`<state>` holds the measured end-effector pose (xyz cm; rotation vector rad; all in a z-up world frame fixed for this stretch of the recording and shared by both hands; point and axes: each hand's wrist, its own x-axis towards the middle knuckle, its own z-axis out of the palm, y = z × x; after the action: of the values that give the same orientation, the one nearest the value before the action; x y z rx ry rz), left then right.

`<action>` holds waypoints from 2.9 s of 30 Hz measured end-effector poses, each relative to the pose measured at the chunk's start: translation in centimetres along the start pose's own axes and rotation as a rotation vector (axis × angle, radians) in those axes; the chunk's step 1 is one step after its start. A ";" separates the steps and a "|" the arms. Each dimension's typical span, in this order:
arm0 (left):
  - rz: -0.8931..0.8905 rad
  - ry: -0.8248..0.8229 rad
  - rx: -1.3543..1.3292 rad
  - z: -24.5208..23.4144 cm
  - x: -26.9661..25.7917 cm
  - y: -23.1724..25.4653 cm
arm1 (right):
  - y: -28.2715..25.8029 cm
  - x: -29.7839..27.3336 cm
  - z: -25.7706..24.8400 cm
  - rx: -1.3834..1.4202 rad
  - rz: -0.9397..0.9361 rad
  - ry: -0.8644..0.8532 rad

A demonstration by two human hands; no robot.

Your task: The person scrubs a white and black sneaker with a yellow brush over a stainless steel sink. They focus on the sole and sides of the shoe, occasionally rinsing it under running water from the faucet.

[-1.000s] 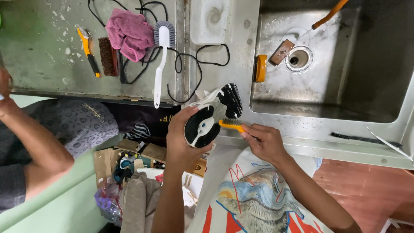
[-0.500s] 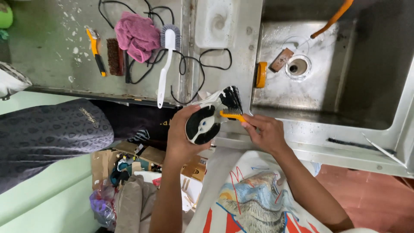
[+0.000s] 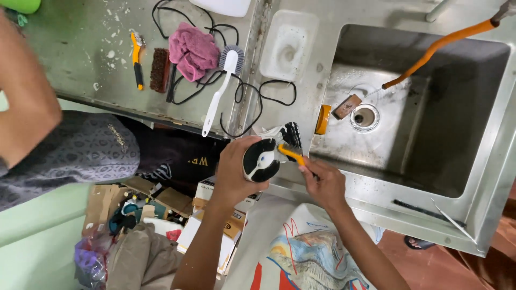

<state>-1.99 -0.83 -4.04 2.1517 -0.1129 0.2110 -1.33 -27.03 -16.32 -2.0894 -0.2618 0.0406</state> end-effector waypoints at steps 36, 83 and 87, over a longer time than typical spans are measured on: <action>-0.158 -0.196 0.024 -1.8 0.4 -0.5 | 1.2 -2.6 -1.5 0.107 0.452 -0.089; 0.050 0.146 0.020 -0.8 -1.2 0.8 | -6.6 3.3 -3.7 0.083 0.305 0.017; -0.035 0.089 0.078 -1.0 -1.1 0.1 | -5.2 1.2 -2.7 0.082 0.470 -0.140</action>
<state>-3.15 -0.08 -3.66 2.2165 -0.0156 0.2946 -0.69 -26.59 -10.38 -2.0271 0.1502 0.4722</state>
